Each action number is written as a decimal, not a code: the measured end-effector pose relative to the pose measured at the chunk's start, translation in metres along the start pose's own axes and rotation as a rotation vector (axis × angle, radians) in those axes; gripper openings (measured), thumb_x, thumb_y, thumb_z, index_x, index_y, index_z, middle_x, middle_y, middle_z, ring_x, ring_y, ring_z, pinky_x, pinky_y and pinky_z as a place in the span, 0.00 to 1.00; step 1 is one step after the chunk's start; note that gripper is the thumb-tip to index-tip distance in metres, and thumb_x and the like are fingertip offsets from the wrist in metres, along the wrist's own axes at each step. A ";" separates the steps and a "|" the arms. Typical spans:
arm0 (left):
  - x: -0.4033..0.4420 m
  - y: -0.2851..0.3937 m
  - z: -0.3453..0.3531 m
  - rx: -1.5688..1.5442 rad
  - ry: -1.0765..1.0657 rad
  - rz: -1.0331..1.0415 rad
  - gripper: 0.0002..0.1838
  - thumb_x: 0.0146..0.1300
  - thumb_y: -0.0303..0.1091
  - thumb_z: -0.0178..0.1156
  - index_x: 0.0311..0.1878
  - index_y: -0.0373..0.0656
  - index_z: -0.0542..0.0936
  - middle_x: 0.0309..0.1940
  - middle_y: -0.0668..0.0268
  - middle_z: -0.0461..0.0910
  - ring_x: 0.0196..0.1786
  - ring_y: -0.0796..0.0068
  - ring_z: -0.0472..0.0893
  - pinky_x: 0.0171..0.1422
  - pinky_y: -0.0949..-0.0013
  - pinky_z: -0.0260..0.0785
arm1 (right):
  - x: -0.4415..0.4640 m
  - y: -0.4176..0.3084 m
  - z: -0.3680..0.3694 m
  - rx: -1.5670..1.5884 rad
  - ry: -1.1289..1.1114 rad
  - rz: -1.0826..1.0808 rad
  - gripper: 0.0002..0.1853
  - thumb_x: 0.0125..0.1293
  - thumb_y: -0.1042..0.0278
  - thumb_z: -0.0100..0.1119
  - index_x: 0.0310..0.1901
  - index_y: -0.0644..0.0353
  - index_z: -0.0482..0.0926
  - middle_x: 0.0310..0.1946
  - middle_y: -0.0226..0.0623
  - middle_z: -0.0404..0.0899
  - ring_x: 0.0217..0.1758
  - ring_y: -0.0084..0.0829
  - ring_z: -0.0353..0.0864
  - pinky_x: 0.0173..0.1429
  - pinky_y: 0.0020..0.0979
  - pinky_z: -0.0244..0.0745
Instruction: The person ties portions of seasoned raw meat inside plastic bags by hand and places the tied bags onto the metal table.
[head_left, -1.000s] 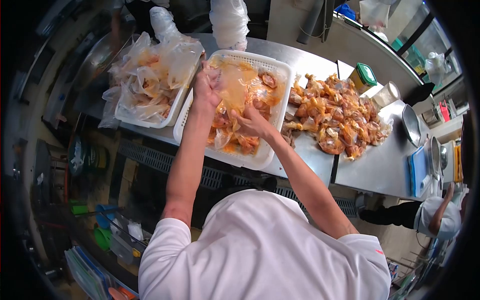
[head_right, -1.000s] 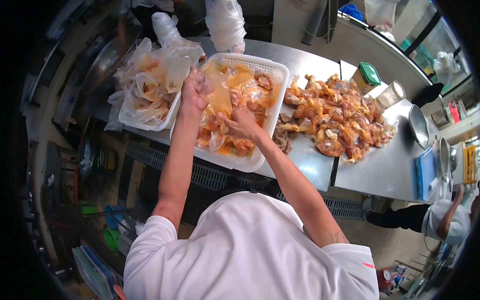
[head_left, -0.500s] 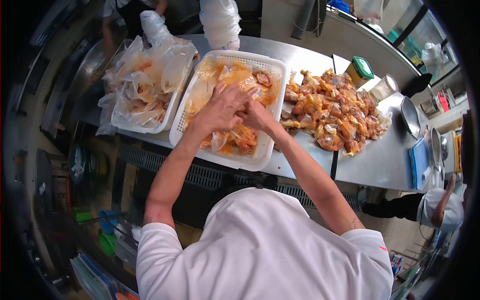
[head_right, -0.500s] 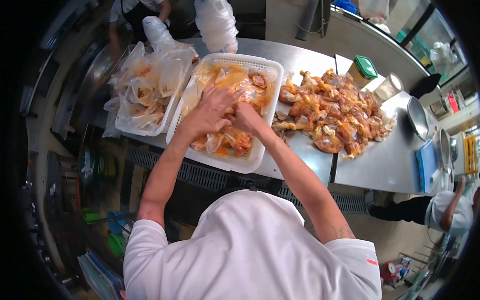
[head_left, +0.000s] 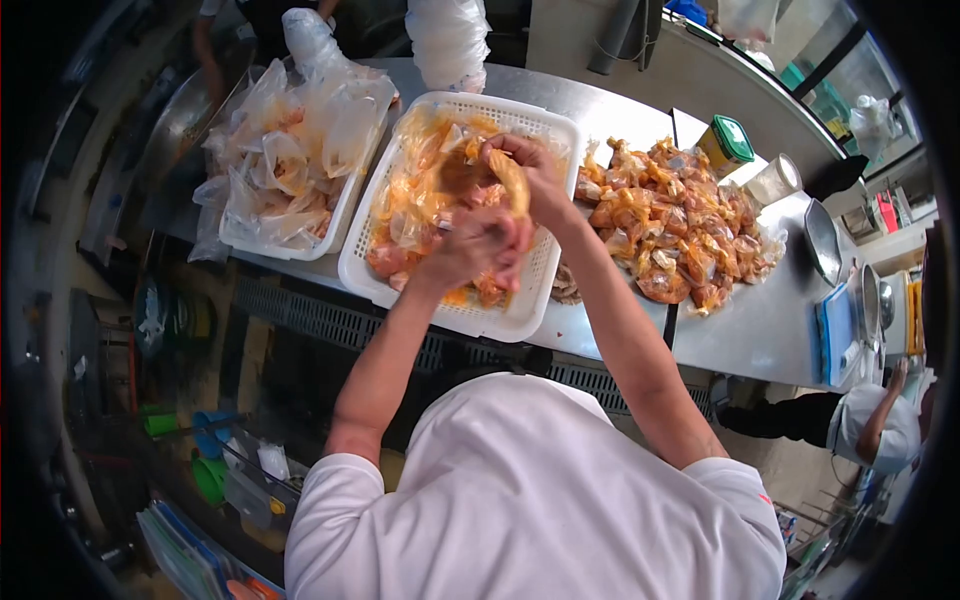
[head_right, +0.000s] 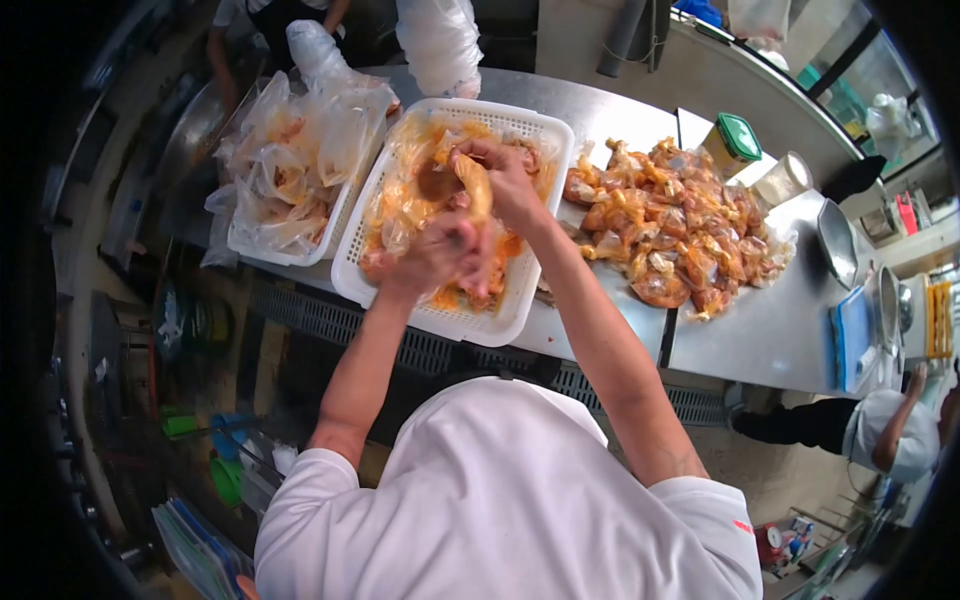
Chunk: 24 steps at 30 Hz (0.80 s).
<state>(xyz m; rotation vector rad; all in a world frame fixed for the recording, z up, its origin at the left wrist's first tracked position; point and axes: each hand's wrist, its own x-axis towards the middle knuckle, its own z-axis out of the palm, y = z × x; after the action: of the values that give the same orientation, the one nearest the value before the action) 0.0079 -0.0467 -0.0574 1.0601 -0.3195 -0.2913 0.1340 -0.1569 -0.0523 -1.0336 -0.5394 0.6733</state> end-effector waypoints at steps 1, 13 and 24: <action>0.002 -0.011 -0.001 -0.161 -0.157 -0.035 0.04 0.74 0.29 0.54 0.41 0.42 0.75 0.30 0.72 0.78 0.31 0.82 0.81 0.36 0.74 0.77 | 0.001 0.001 -0.002 0.063 -0.074 0.033 0.12 0.54 0.84 0.57 0.41 0.68 0.80 0.33 0.31 0.80 0.39 0.30 0.80 0.48 0.30 0.76; 0.024 0.009 -0.020 1.157 0.663 0.307 0.25 0.53 0.28 0.70 0.57 0.44 0.78 0.30 0.63 0.84 0.37 0.73 0.85 0.46 0.69 0.76 | -0.011 0.042 -0.006 -0.481 0.424 0.031 0.16 0.60 0.80 0.52 0.48 0.69 0.81 0.40 0.47 0.85 0.39 0.35 0.86 0.45 0.34 0.78; 0.049 -0.002 -0.038 0.925 0.740 0.513 0.10 0.52 0.18 0.65 0.38 0.39 0.79 0.29 0.61 0.82 0.32 0.68 0.83 0.40 0.66 0.76 | -0.035 0.018 -0.030 -0.045 0.158 0.129 0.09 0.68 0.72 0.66 0.47 0.64 0.83 0.35 0.27 0.82 0.35 0.16 0.76 0.39 0.22 0.70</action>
<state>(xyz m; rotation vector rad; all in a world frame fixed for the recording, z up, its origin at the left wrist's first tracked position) 0.0673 -0.0363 -0.0704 1.8408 -0.0241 0.7818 0.1263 -0.1935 -0.0845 -1.1602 -0.3541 0.6883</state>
